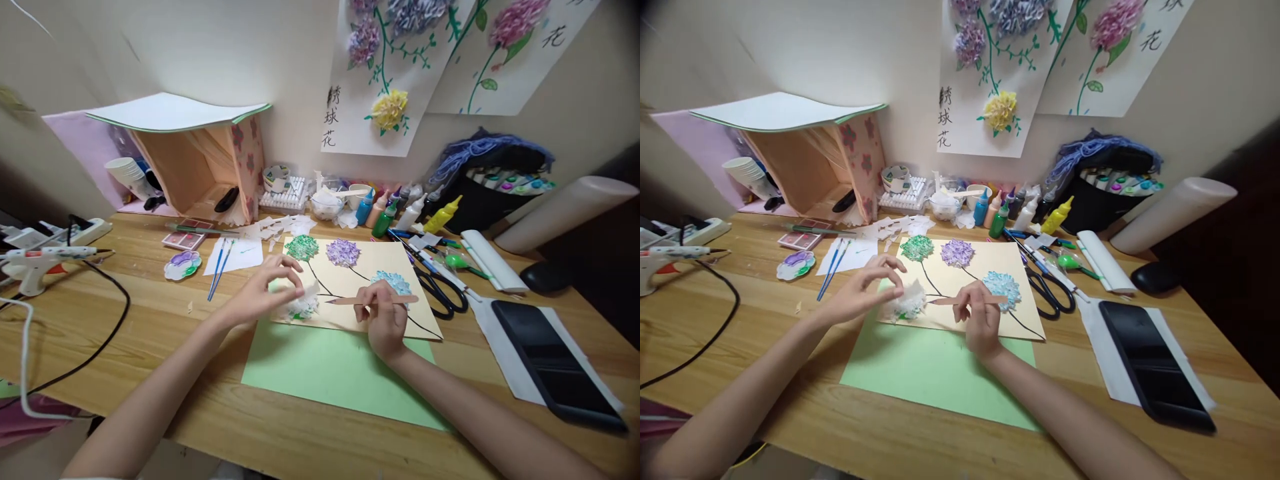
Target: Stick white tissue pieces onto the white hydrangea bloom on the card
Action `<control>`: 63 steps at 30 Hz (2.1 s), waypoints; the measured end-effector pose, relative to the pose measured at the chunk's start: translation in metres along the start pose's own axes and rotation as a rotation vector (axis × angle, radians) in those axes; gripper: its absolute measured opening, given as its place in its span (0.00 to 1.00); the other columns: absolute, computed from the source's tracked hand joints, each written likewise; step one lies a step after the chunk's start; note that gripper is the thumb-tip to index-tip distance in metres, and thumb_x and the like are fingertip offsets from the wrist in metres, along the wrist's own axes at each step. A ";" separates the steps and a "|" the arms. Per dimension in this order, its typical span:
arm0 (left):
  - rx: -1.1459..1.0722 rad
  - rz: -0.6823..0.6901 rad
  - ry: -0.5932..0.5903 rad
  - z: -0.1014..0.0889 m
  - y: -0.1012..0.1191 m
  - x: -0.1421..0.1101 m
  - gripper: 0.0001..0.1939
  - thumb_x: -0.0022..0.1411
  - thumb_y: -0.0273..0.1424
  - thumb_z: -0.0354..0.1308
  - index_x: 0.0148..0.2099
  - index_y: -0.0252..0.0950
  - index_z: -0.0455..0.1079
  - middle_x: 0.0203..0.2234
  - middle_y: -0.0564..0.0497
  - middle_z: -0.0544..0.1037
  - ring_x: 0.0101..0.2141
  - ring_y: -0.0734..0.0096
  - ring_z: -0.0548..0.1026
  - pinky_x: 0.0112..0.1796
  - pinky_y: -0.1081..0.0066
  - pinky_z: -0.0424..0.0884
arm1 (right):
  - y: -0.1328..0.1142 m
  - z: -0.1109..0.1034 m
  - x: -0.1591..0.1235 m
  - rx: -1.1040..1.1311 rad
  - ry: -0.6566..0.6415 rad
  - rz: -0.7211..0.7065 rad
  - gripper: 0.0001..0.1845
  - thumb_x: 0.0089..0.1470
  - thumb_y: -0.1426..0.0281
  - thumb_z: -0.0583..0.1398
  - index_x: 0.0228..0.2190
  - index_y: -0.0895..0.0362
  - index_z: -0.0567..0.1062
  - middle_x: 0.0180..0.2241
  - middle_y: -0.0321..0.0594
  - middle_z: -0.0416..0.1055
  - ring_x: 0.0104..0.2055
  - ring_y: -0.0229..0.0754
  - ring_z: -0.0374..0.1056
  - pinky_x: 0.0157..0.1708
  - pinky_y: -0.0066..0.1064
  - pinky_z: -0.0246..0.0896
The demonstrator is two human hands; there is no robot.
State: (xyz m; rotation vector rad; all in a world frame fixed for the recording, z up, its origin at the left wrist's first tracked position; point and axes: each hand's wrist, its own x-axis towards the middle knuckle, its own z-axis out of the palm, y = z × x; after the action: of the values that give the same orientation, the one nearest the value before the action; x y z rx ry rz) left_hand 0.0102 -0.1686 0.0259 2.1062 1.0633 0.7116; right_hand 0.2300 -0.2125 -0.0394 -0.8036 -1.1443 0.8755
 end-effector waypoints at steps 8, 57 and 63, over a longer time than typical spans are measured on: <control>0.306 0.116 -0.113 0.035 0.001 -0.012 0.04 0.59 0.32 0.56 0.32 0.39 0.71 0.46 0.49 0.71 0.50 0.59 0.62 0.52 0.56 0.57 | 0.002 -0.002 -0.001 -0.009 -0.032 -0.083 0.20 0.64 0.62 0.47 0.22 0.55 0.61 0.18 0.29 0.53 0.14 0.30 0.50 0.14 0.26 0.43; 0.274 -0.458 0.100 0.008 -0.047 -0.004 0.07 0.53 0.34 0.57 0.29 0.37 0.74 0.26 0.49 0.79 0.29 0.64 0.75 0.29 0.69 0.64 | 0.003 0.000 -0.002 -0.431 -0.432 -0.186 0.19 0.65 0.65 0.45 0.24 0.53 0.65 0.20 0.34 0.63 0.19 0.34 0.60 0.22 0.29 0.57; 0.293 -0.457 0.095 0.008 -0.045 -0.003 0.07 0.53 0.34 0.57 0.29 0.37 0.74 0.25 0.49 0.79 0.28 0.64 0.75 0.28 0.70 0.63 | 0.002 -0.001 -0.003 -0.478 -0.488 -0.234 0.19 0.64 0.63 0.45 0.24 0.53 0.66 0.19 0.36 0.65 0.21 0.37 0.62 0.23 0.30 0.58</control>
State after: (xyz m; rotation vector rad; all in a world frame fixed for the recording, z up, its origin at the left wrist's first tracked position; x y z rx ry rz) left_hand -0.0078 -0.1535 -0.0139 1.9632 1.7149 0.4531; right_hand 0.2297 -0.2143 -0.0430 -0.8367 -1.8850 0.6187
